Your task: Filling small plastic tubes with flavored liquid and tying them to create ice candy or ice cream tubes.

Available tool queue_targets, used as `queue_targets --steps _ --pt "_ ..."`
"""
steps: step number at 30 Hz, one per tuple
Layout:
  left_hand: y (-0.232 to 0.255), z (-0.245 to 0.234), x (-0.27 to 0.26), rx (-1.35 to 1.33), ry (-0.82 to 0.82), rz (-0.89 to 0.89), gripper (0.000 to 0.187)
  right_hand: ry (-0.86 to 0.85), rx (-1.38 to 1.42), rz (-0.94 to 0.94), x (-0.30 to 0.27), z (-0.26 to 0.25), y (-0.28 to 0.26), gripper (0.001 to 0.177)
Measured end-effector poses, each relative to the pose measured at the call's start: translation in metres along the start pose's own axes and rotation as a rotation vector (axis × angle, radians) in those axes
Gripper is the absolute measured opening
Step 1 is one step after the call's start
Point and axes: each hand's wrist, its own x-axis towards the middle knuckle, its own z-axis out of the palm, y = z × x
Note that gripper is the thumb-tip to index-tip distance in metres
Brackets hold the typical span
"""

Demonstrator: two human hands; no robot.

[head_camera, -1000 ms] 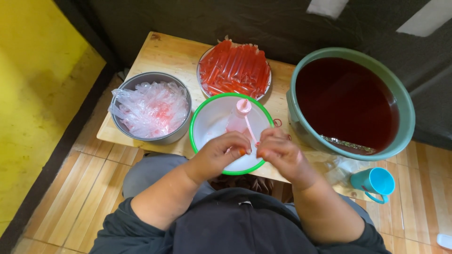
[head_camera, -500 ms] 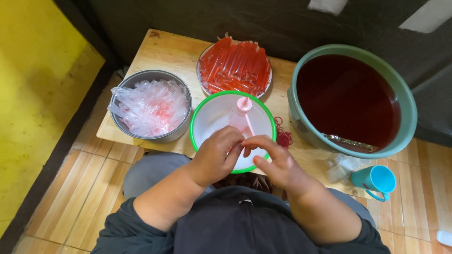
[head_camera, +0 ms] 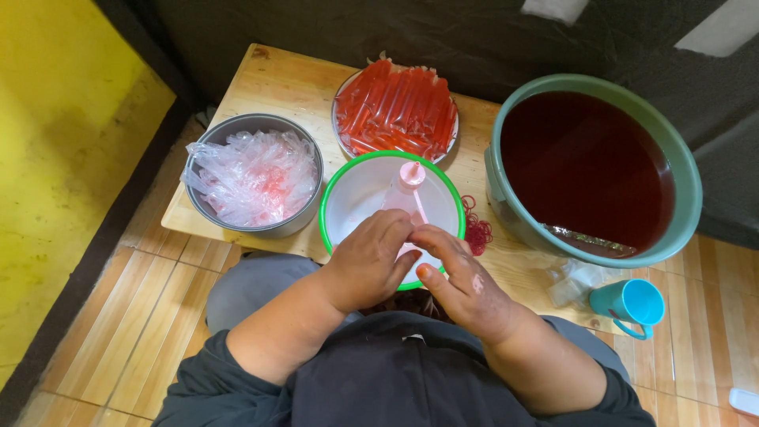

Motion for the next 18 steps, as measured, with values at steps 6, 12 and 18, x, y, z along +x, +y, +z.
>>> queue_targets --steps 6,12,18 --pt "-0.007 0.004 0.002 -0.102 0.024 0.003 0.014 -0.013 0.229 -0.011 0.001 0.004 0.012 0.050" --pt "-0.004 -0.016 0.001 -0.504 0.031 -0.221 0.016 0.035 0.479 -0.087 -0.002 0.016 0.025 0.058" --pt "-0.039 0.013 -0.020 -1.049 0.251 -0.449 0.011 0.290 0.834 -0.227 0.006 0.045 0.039 0.050"
